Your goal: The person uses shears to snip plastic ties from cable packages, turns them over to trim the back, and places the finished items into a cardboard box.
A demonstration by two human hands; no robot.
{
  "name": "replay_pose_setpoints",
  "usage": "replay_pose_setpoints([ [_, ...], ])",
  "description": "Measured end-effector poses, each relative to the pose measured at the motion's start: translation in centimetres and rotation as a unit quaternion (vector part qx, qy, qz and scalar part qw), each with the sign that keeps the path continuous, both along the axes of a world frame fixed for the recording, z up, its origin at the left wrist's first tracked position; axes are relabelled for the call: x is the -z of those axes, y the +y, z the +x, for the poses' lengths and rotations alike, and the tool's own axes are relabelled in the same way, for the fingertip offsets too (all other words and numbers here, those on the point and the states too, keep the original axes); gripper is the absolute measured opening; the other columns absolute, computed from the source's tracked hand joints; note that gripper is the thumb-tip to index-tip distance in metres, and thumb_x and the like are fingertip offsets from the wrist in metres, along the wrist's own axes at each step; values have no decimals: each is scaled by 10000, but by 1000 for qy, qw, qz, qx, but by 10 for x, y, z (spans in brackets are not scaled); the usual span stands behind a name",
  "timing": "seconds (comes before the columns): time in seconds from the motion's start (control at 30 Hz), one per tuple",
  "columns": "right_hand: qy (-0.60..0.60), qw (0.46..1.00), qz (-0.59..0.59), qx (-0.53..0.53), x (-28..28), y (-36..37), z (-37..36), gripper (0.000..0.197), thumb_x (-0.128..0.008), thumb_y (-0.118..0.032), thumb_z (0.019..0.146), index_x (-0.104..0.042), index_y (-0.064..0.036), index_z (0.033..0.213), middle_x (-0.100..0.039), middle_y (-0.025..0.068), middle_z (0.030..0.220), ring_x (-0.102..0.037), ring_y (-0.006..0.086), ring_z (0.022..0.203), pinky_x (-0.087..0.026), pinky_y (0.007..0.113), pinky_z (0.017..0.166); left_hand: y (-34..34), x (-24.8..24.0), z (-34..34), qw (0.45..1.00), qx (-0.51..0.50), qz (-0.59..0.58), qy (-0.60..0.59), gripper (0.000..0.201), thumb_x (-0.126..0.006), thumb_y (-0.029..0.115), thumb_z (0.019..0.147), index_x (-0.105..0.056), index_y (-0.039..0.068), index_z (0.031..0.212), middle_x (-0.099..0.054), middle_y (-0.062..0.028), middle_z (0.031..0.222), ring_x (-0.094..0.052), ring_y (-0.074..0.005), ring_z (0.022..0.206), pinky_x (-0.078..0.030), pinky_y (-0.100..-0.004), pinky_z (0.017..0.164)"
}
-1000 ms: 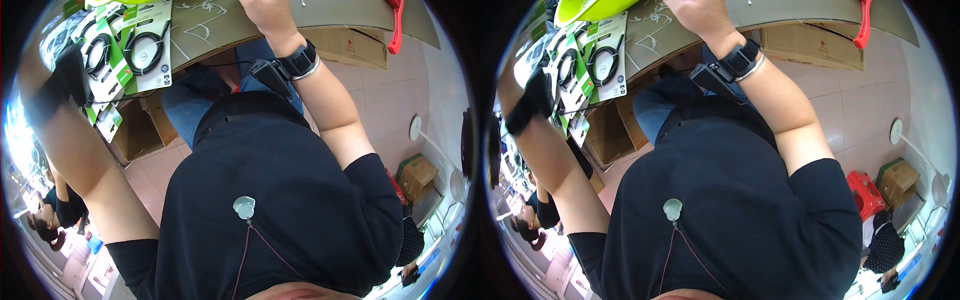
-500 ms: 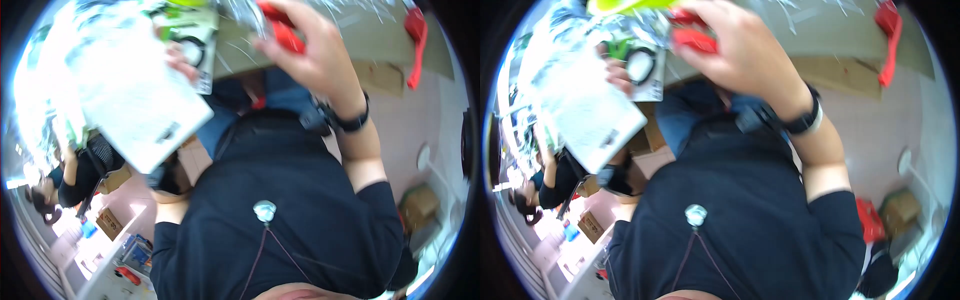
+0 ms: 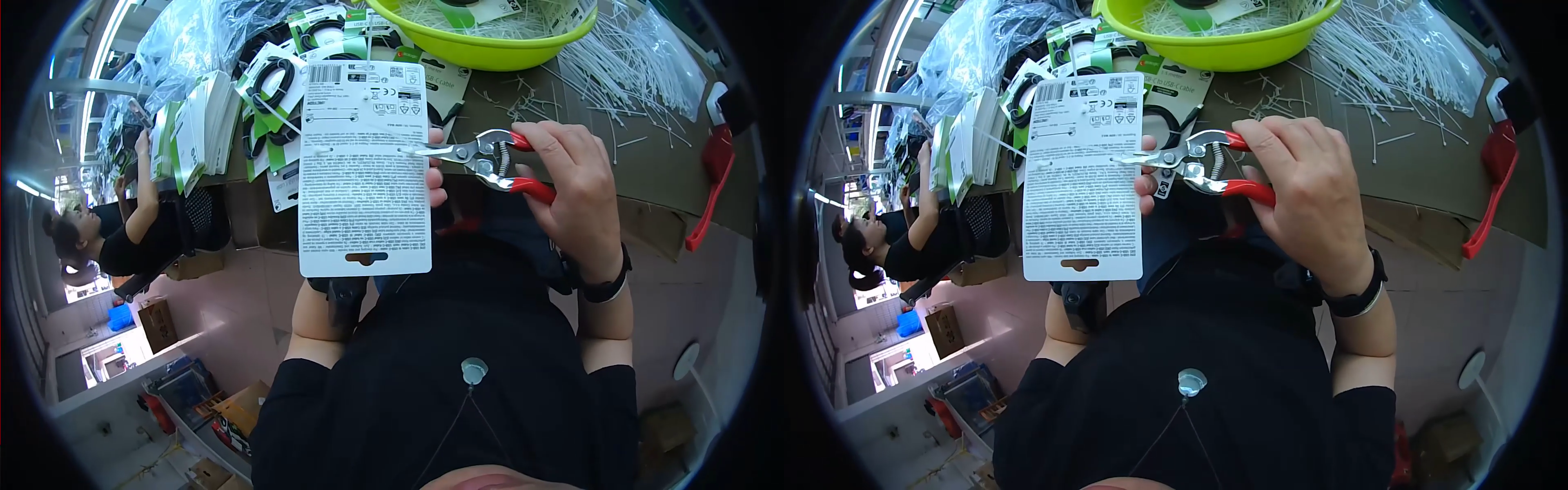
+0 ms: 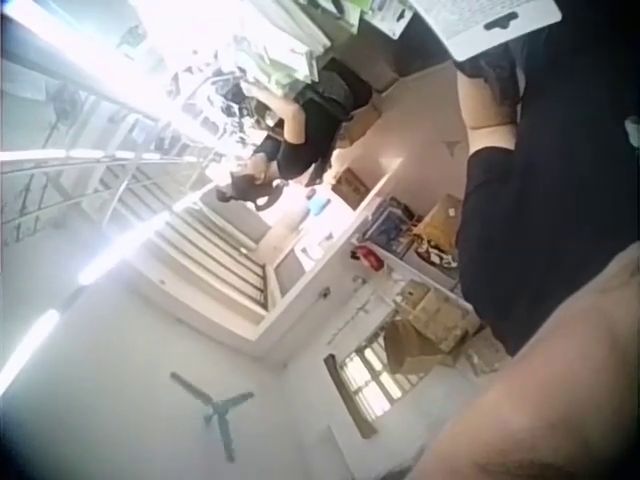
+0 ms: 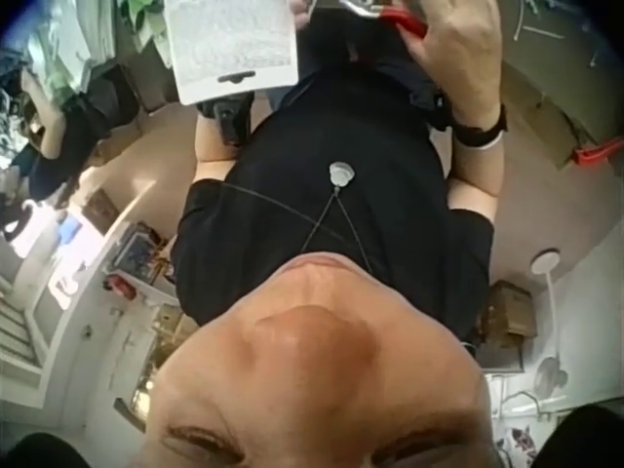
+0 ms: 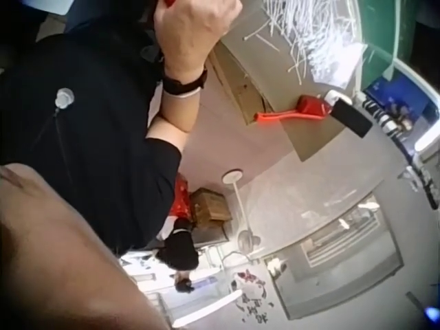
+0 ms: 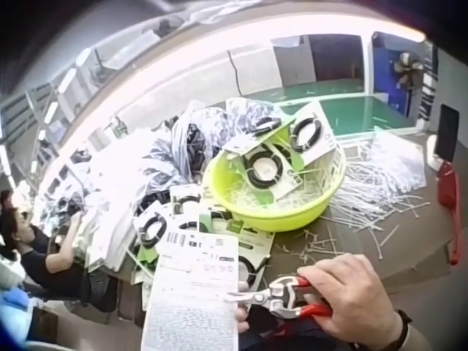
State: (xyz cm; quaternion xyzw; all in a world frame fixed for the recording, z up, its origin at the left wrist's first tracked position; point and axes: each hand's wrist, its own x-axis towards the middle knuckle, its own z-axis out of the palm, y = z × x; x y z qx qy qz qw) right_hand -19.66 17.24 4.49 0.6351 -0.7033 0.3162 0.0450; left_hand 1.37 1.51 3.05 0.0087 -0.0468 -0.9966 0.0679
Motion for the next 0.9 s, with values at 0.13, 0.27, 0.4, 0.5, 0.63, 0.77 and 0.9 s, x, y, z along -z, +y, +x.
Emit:
replay_pose_setpoints([
  [0.13, 13, 1000, -1, -3, 0, -3, 1, 414, -672, -58, 747, -598, -57, 1155, -608, 122, 1053, -574, 292, 950, -435, 395, 828, 0, -5, 1, 999, -12, -5, -38, 778, -492, 456, 934, -214, -89, 1415, -494, -351, 1186, -539, -431, 1137, -532, -442, 898],
  [0.27, 30, 1000, 3, -9, -2, -2, 2, 405, -667, -60, 753, -600, -56, 1152, -610, 120, 1050, -574, 290, 952, -435, 398, 826, 5, -2, 0, 999, -11, -4, -30, 764, -475, 465, 939, -233, -83, 1411, -502, -349, 1179, -544, -436, 1131, -528, -441, 903],
  [0.4, 53, 998, 24, -7, -5, 1, 2, 403, -664, -59, 755, -597, -50, 1153, -611, 130, 1043, -575, 294, 961, -442, 402, 832, 6, 4, 4, 999, -17, -15, -47, 763, -463, 471, 941, -228, -80, 1413, -505, -339, 1179, -554, -438, 1113, -530, -451, 894],
  [0.5, -24, 992, 122, -25, -3, 1, -3, 422, -672, -58, 744, -592, -47, 1159, -611, 131, 1042, -576, 296, 965, -449, 408, 835, 4, 5, 2, 999, -10, 4, -37, 773, -468, 475, 936, -222, -83, 1411, -503, -342, 1180, -561, -444, 1096, -536, -466, 878],
  [0.63, -126, 991, 22, -31, 2, -2, -14, 464, -689, -55, 716, -585, -48, 1168, -611, 123, 1045, -575, 303, 966, -452, 413, 838, 4, 2, -9, 998, -21, 0, -59, 809, -478, 504, 919, -218, -86, 1409, -500, -344, 1176, -573, -450, 1063, -540, -494, 857],
  [0.77, 17, 999, -34, 26, -19, -13, -14, 505, -700, -45, 686, -583, -56, 1177, -612, 110, 1051, -572, 308, 966, -452, 411, 842, 7, -1, -11, 998, -15, -6, -60, 857, -477, 555, 895, -227, -89, 1403, -500, -345, 1162, -584, -448, 1028, -539, -511, 848],
  [0.9, 21, 999, -25, 15, -14, -18, -12, 526, -701, -33, 671, -582, -65, 1182, -612, 114, 1053, -571, 314, 971, -452, 407, 851, 10, -4, -13, 998, 4, -6, -66, 891, -469, 595, 878, -240, -93, 1396, -504, -340, 1147, -593, -438, 997, -540, -508, 848],
])
